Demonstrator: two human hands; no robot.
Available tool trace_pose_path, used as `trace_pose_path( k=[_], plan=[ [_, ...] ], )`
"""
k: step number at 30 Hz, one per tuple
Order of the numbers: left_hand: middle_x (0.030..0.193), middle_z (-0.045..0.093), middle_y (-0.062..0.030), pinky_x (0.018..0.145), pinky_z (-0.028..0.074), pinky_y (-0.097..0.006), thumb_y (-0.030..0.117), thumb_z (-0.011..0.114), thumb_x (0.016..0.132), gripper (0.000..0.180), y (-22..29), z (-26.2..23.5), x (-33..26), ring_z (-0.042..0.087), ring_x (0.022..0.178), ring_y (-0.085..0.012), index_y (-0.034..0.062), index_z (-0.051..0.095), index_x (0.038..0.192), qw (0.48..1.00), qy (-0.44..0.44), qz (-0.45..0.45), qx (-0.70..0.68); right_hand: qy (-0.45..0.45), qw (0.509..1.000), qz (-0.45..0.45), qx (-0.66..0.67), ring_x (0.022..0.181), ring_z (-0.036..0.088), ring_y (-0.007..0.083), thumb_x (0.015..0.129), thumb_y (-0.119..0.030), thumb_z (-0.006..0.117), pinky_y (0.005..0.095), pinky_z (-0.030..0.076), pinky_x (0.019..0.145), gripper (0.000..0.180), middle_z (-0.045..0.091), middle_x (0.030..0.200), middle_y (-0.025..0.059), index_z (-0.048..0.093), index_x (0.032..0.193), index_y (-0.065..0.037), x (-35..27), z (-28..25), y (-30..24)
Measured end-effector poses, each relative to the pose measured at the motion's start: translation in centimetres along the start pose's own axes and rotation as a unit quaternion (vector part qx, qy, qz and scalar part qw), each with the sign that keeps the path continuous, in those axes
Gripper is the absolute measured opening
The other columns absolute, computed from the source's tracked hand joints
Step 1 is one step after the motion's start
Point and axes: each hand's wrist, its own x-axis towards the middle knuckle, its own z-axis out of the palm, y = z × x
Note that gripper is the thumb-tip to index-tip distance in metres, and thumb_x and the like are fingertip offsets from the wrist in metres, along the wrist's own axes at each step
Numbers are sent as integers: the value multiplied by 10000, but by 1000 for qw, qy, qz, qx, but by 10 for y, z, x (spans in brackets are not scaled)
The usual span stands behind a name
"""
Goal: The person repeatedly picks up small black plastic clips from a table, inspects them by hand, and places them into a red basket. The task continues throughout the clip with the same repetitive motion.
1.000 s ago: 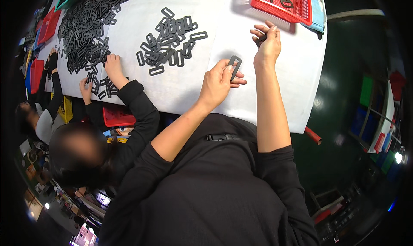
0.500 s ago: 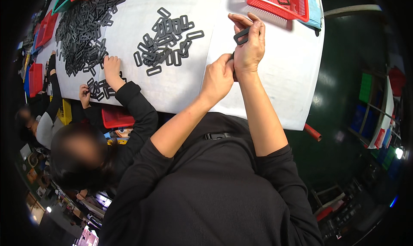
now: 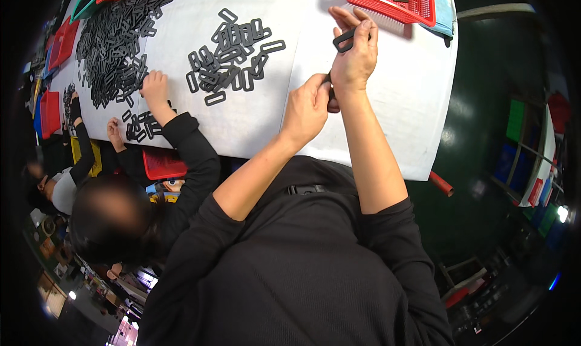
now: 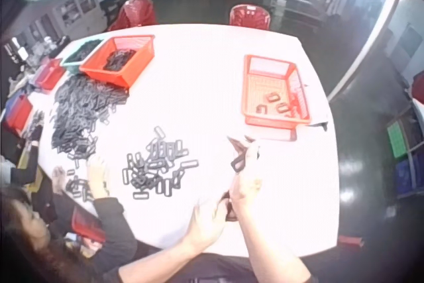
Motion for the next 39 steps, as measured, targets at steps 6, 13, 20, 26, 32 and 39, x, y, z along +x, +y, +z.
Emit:
trace_pose_path(
  k=[6,13,20,26,32,39],
  plan=[
    [803,629,-129,647,552,-284,106,347,942,201,18,-7,-5,663,749,-210,-34,491,951,995,-18,2,-101,-1,999,47,3,1016,564,195,964,-334,326,340,391,865,332,622,1033,110,412,1110,-48,29,-25,-1],
    [931,613,-134,638,534,-276,153,345,953,207,-3,-25,17,653,812,-216,-4,460,1023,999,4,-53,-8,-155,964,212,-43,763,508,89,961,-354,283,208,409,695,434,613,1093,102,506,1121,-18,-19,-24,12],
    [854,628,-102,602,519,-240,236,484,916,256,-31,-60,36,653,740,-187,7,537,1018,974,-87,-149,-145,-294,884,314,-184,1116,414,199,934,-465,325,389,309,983,559,481,1182,111,426,1289,-45,-13,-32,32],
    [882,630,-114,569,529,-237,237,505,907,233,-17,-162,118,658,736,-222,15,504,977,968,101,-151,-171,-226,860,368,-270,1251,339,277,898,-511,380,502,291,980,581,379,1346,126,425,1291,-85,-16,-45,40],
    [1118,562,-207,701,547,-343,398,354,940,572,124,-308,213,616,939,-307,-82,297,1246,967,200,30,-153,-235,847,405,-251,1171,439,262,910,-472,387,422,380,922,553,484,1236,128,481,1222,-25,-10,-55,30],
    [970,631,-87,575,495,-277,346,513,873,345,91,-307,239,637,745,-186,52,540,1051,965,228,-33,125,-177,856,417,-249,1069,501,175,921,-422,406,342,407,854,458,546,1154,70,542,1161,-56,-11,-78,31]
  ],
)
